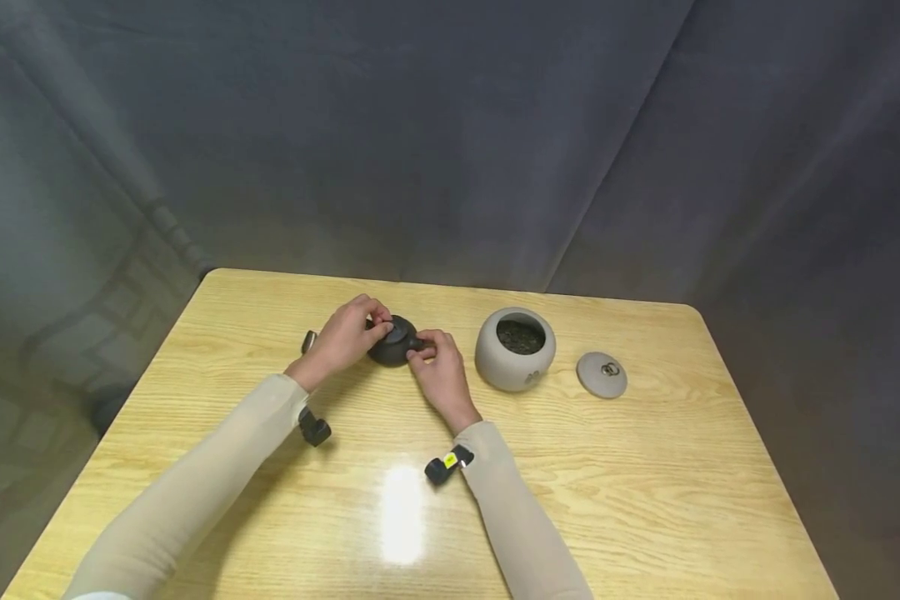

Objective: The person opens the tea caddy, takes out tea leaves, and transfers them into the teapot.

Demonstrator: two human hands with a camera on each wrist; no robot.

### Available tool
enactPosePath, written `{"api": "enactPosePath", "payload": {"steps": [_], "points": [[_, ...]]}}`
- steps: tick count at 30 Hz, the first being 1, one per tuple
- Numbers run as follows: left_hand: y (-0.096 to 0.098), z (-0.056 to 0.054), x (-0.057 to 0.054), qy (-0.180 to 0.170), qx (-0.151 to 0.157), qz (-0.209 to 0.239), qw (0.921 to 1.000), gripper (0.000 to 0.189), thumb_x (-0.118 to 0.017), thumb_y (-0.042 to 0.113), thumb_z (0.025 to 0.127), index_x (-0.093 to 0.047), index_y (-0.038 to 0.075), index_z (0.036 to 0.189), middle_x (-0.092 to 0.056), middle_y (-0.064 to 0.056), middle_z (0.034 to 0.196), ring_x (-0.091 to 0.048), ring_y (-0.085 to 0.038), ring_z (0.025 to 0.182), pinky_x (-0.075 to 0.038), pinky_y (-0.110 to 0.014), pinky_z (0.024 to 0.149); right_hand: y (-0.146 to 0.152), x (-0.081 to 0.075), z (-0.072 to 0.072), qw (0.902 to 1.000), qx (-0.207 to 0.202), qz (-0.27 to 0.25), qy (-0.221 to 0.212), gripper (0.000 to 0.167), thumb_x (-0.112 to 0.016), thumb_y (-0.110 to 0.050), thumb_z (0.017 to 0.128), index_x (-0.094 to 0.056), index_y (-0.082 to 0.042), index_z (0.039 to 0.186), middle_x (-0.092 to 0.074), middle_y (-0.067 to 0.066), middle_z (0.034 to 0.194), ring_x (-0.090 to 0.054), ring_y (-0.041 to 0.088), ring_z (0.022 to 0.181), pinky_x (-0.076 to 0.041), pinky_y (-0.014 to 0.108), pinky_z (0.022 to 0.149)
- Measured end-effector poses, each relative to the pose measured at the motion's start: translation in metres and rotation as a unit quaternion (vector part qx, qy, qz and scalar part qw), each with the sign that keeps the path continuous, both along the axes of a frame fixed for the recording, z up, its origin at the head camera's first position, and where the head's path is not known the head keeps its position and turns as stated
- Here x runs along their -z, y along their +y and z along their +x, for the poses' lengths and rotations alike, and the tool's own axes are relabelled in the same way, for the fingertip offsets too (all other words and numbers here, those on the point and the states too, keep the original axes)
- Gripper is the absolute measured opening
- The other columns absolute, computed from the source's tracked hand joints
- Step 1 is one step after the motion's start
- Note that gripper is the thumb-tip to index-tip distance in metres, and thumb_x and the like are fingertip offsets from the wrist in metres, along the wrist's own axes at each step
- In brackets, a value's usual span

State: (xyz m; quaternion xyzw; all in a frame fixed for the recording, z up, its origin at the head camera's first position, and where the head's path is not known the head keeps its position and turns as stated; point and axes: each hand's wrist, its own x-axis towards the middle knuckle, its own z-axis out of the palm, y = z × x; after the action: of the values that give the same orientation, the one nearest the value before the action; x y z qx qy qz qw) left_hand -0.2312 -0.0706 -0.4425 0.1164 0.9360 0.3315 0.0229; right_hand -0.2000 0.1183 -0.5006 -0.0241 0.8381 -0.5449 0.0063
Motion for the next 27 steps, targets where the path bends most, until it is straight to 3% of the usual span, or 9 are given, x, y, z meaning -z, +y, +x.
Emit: {"api": "enactPosePath", "payload": {"steps": [16, 23, 27], "points": [[-0.002, 0.002, 0.008, -0.004, -0.001, 0.003, 1.0000, 0.018, -0.069, 0.020, 0.105, -0.070, 0.008, 0.118, -0.065, -0.010, 0.110, -0.062, -0.026, 0.097, -0.053, -0.042, 0.087, 0.002, 0.000, 0.005, 0.9999, -0.008, -0.010, -0.009, 0.041, -0.070, -0.013, 0.099, -0.061, -0.006, 0.138, -0.069, 0.014, 0.121, -0.072, 0.022, 0.099, -0.059, 0.029, 0.082], [-0.004, 0.009, 0.004, 0.009, 0.002, 0.014, 0.9999, 0.019, -0.071, 0.021, 0.104, -0.069, 0.009, 0.119, -0.064, -0.008, 0.107, -0.060, -0.025, 0.094, -0.052, -0.041, 0.084, 0.007, -0.011, 0.015, 0.9989, -0.013, -0.038, -0.024, 0.049, -0.070, -0.011, 0.100, -0.054, -0.002, 0.145, -0.065, 0.014, 0.138, -0.073, 0.026, 0.112, -0.061, 0.038, 0.094], [-0.004, 0.016, 0.002, 0.014, 0.009, 0.023, 0.9996, 0.019, -0.072, 0.021, 0.103, -0.070, 0.010, 0.118, -0.064, -0.006, 0.106, -0.061, -0.023, 0.093, -0.053, -0.039, 0.082, 0.012, -0.016, 0.024, 0.9985, -0.012, -0.040, -0.036, 0.050, -0.070, -0.013, 0.100, -0.054, -0.004, 0.147, -0.061, 0.014, 0.143, -0.071, 0.027, 0.115, -0.060, 0.039, 0.095]]}}
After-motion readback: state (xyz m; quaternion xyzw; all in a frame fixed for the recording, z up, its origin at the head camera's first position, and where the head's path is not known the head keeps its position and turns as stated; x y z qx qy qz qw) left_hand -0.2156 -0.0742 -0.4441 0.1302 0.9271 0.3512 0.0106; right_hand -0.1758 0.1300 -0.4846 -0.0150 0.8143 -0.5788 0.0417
